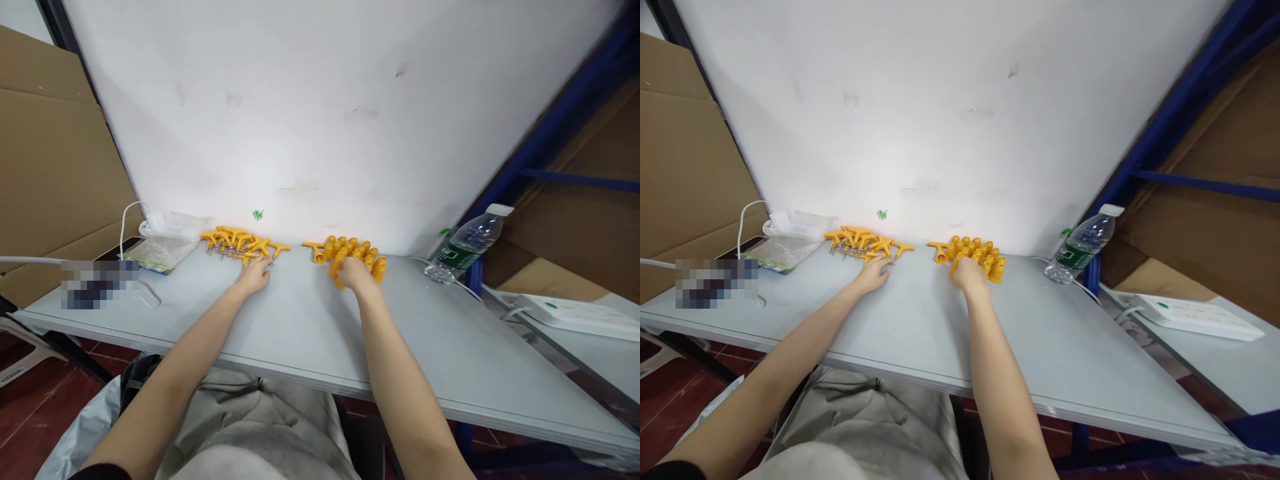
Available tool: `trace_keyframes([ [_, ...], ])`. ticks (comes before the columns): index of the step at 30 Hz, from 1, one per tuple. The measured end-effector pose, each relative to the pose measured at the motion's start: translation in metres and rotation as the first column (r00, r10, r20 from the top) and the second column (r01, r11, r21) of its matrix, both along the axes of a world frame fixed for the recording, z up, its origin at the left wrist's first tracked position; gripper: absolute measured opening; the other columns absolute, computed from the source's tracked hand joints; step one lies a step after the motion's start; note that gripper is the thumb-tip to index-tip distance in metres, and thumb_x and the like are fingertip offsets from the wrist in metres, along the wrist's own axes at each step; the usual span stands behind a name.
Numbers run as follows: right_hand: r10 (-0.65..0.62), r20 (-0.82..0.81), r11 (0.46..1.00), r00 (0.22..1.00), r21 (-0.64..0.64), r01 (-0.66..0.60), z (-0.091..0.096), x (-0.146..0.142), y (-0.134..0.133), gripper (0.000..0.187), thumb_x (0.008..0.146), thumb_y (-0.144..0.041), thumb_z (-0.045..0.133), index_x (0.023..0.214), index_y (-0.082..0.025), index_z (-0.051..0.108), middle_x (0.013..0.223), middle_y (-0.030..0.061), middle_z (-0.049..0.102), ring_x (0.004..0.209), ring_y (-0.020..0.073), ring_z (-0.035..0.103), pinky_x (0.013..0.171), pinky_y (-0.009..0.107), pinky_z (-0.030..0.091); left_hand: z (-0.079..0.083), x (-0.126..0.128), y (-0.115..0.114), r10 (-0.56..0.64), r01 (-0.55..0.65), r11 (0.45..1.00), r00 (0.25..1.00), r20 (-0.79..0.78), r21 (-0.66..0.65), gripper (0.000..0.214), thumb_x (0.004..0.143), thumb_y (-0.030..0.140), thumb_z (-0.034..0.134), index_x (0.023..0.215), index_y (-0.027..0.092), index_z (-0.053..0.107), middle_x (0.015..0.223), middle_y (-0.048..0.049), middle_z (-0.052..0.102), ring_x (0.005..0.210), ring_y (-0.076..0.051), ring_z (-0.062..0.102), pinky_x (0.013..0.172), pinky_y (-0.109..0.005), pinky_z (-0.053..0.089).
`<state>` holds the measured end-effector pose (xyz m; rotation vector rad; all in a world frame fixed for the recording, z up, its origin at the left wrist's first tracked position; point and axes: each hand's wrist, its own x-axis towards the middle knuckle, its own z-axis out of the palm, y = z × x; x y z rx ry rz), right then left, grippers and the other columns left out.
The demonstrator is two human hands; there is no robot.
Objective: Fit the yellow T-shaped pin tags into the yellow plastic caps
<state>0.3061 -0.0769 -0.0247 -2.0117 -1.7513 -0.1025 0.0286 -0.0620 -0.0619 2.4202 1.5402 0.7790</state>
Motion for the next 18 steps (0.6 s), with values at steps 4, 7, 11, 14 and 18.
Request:
trace_keyframes([
  [4, 0.127, -0.121, 0.964, 0.985, -0.218, -0.151, -0.011, -0.028, 0.004, 0.025, 0.081, -0.016, 0.06, 0.105, -0.015, 0.065, 0.103, 0.0164, 0.066, 0.1, 0.0322, 0.061, 0.086, 0.04, 0.043, 0.007, 0.001, 0.005, 0.059, -0.063, 0.995, 0.997, 0.055, 0.073, 0.044, 0.083, 0.006, 0.044, 0.119, 0.021, 0.064, 0.121, -0.0108, 0.062, 0.119, -0.027, 0.054, 0.103, -0.043, 0.042],
  [7, 0.21, -0.168, 0.963, 0.963, -0.133, -0.233, -0.023, -0.045, 0.007, 0.025, 0.078, -0.021, 0.065, 0.102, -0.015, 0.062, 0.104, 0.0138, 0.065, 0.096, 0.0273, 0.06, 0.083, 0.035, 0.045, 0.015, 0.0, 0.016, 0.135, -0.139, 0.987, 0.989, 0.053, 0.079, 0.045, 0.082, 0.003, 0.044, 0.118, 0.021, 0.065, 0.127, -0.0113, 0.058, 0.121, -0.027, 0.051, 0.104, -0.042, 0.04],
  [11, 0.264, -0.233, 0.96, 0.936, -0.035, -0.279, -0.038, -0.055, 0.012, 0.019, 0.081, -0.03, 0.062, 0.094, -0.016, 0.059, 0.098, 0.0094, 0.064, 0.086, 0.0213, 0.058, 0.075, 0.031, 0.046, 0.026, -0.001, 0.034, 0.174, -0.172, 0.984, 0.984, -0.037, 0.039, 0.045, 0.081, 0.007, 0.052, 0.121, 0.026, 0.064, 0.143, -0.0104, 0.046, 0.135, -0.03, 0.037, 0.111, -0.048, 0.029],
  [14, 0.238, -0.207, 0.966, 0.949, -0.047, -0.253, -0.042, -0.056, 0.013, 0.02, 0.084, -0.036, 0.06, 0.088, -0.016, 0.058, 0.096, 0.01, 0.064, 0.088, 0.0222, 0.058, 0.076, 0.032, 0.044, 0.032, -0.002, 0.047, 0.175, -0.185, 0.981, 0.97, -0.169, -0.049, 0.046, 0.081, 0.008, 0.052, 0.123, 0.025, 0.063, 0.143, -0.0128, 0.048, 0.136, -0.033, 0.036, 0.112, -0.055, 0.023],
  [18, 0.18, -0.129, 0.979, 0.975, -0.076, -0.191, -0.042, -0.058, 0.013, 0.025, 0.086, -0.042, 0.059, 0.085, -0.017, 0.06, 0.1, 0.0122, 0.065, 0.101, 0.0264, 0.056, 0.082, 0.035, 0.041, 0.039, 0.001, 0.057, 0.168, -0.206, 0.971, 0.948, -0.269, -0.119, 0.037, 0.085, 0.014, 0.048, 0.116, 0.024, 0.065, 0.123, -0.0136, 0.062, 0.12, -0.032, 0.053, 0.108, -0.054, 0.029],
])
